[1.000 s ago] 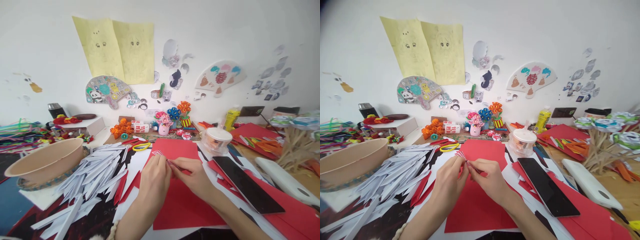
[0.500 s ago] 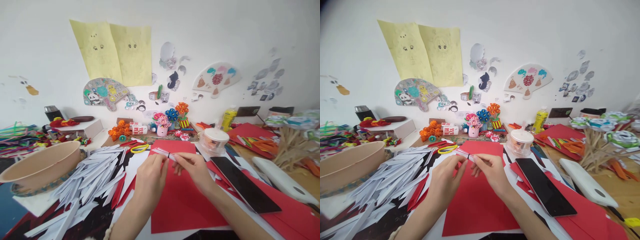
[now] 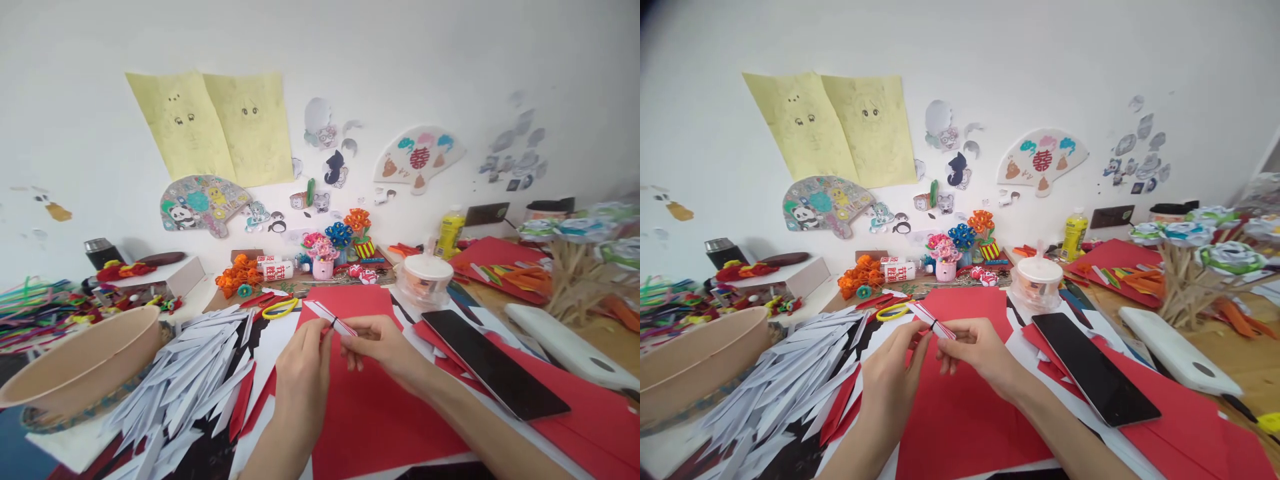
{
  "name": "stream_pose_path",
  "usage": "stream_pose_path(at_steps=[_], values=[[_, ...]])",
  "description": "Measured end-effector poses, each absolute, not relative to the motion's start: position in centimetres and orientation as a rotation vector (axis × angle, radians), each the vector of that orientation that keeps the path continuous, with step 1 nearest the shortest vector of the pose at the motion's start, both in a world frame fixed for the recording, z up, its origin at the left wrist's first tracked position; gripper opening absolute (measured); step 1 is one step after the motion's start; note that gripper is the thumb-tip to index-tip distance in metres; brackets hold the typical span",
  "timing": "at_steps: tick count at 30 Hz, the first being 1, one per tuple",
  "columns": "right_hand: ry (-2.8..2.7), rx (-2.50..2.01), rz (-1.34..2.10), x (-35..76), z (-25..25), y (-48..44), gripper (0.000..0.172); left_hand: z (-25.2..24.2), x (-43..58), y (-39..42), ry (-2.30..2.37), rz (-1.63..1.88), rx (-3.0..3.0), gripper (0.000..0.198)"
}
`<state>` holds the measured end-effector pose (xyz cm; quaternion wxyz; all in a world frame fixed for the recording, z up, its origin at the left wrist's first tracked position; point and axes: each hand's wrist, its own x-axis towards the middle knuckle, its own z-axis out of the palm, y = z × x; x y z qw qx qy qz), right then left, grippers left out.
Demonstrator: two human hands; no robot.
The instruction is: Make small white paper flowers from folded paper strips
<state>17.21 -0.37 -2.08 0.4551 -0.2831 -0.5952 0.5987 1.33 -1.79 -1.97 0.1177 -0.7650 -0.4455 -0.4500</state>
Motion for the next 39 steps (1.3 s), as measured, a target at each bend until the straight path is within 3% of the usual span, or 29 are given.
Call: stream_pose_path(at_steps=[12, 27, 39], values=[[-1.407, -0.693, 1.591, 17.3, -2.1, -0.4, 0.031, -1.6, 1.3, -1.6, -1.199, -1.216, -2.148, 0.015], [-1.638, -0.810, 1.376, 17.2, -2.6, -0.5, 0.037, -2.8, 0.9, -1.4, -1.241, -0.867, -2.335, 0.025], [-1.704, -0.819, 1.375, 17.3, -3.3, -0.2, 0.040, -2.5, 1.0, -1.6, -1.336, -1.013, -2.439, 0.024]])
